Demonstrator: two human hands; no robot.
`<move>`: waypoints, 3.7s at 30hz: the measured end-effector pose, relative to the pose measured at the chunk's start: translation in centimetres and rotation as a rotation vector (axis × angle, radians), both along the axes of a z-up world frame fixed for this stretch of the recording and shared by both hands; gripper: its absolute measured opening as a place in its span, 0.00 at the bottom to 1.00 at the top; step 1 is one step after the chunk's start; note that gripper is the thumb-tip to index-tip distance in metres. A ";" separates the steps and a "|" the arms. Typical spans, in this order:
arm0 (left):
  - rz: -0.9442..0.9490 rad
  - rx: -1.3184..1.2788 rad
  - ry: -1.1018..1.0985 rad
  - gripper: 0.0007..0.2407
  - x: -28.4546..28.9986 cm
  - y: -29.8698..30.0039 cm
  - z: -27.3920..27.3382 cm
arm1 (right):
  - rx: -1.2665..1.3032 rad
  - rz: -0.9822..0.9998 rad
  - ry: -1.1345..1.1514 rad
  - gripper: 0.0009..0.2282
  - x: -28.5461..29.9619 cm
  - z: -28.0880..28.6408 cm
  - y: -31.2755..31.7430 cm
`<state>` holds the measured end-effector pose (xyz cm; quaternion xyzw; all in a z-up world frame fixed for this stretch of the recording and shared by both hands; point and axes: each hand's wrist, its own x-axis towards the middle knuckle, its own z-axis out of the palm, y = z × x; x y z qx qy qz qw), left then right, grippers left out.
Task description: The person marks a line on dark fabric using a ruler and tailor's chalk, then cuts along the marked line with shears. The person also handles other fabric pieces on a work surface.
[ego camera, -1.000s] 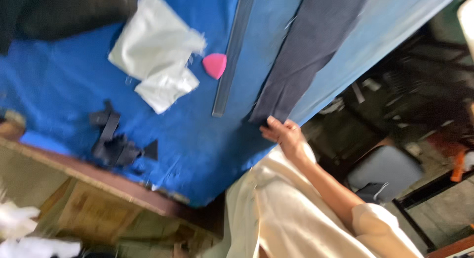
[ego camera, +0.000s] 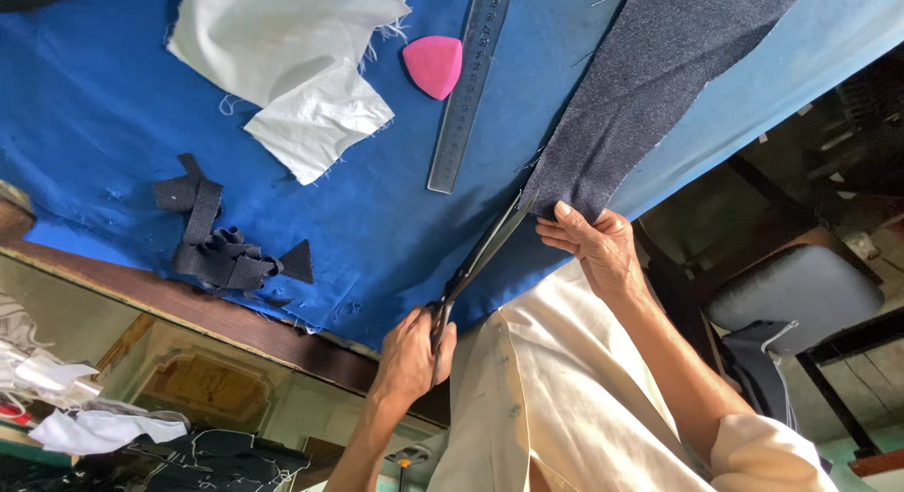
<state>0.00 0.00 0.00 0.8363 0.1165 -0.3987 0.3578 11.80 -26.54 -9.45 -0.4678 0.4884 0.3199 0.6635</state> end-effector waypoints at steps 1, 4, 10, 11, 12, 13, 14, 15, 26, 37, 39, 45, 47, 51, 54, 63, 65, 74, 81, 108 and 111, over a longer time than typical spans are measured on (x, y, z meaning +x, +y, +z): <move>0.017 0.003 0.009 0.11 0.1 -0.5 -0.4 | 0.005 0.010 0.012 0.18 -0.1 0.0 -0.2; 0.039 0.028 -0.032 0.15 -0.9 -1.4 -2.3 | 0.045 -0.033 -0.081 0.06 -1.5 -0.7 -0.3; 0.118 -0.008 -0.013 0.13 -0.1 -2.5 -2.6 | 0.020 -0.005 -0.097 0.05 -2.2 -1.1 -0.3; 0.118 -0.007 -0.008 0.13 -0.3 -2.6 -2.8 | 0.021 -0.006 -0.092 0.05 -1.9 -0.8 -0.1; 0.110 0.005 -0.021 0.14 -0.5 -2.7 -2.9 | 0.018 -0.005 -0.100 0.04 -1.6 -0.3 0.0; 0.103 0.016 -0.037 0.14 -0.7 -2.8 -3.1 | 0.014 -0.004 -0.110 0.04 -1.2 0.1 0.2; 0.103 0.017 -0.035 0.14 -0.6 -2.8 -3.0 | 0.014 -0.004 -0.108 0.04 -1.1 0.1 0.2; 0.109 0.008 -0.031 0.13 -0.4 -2.8 -3.0 | 0.015 -0.003 -0.105 0.03 -1.0 0.2 0.3; 0.099 -0.036 -0.067 0.13 1.0 -2.8 -2.6 | 0.019 0.014 -0.093 0.04 -0.4 0.8 0.3; 0.125 -0.020 -0.080 0.17 -1.1 -2.4 -3.7 | 0.007 0.051 -0.081 0.04 1.4 2.7 0.6; 0.090 -0.029 -0.105 0.15 0.1 -2.6 -2.8 | 0.011 0.104 -0.035 0.07 1.9 2.7 0.4; 0.081 -0.033 -0.098 0.12 3.0 -4.5 -2.2 | 0.054 0.139 0.019 0.08 1.0 1.5 -0.4; 0.091 -0.038 -0.120 0.11 3.3 -5.1 -2.7 | 0.063 0.143 0.017 0.08 0.8 1.3 -0.5; 0.087 0.007 -0.162 0.10 3.1 -5.7 -3.3 | 0.077 0.124 -0.003 0.07 0.4 0.9 -0.7; 0.096 0.035 -0.177 0.11 3.4 -5.9 -3.0 | 0.086 0.134 0.012 0.07 0.9 1.3 -0.7; 0.055 0.041 -0.171 0.09 4.7 -6.6 -2.7 | 0.120 0.120 0.015 0.08 -0.6 -0.1 -1.0; 0.053 0.023 -0.157 0.09 5.4 -7.2 -3.0 | 0.130 0.126 0.006 0.09 -0.7 -0.3 -1.1; 0.063 0.099 -0.203 0.12 6.0 -7.5 -3.1 | 0.160 0.104 0.071 0.09 -0.1 0.0 -1.1; 0.080 0.059 -0.153 0.10 9.8 -9.3 -2.7 | 0.133 0.121 0.100 0.09 0.0 0.1 -1.0; 0.068 0.083 -0.176 0.11 15.3 -12.4 -2.8 | -1.142 1.070 -1.332 0.22 28.7 -1.7 -19.2; 0.098 0.053 -0.191 0.11 17.0 -13.5 -2.9 | -1.114 1.131 -1.327 0.25 30.8 -2.0 -19.9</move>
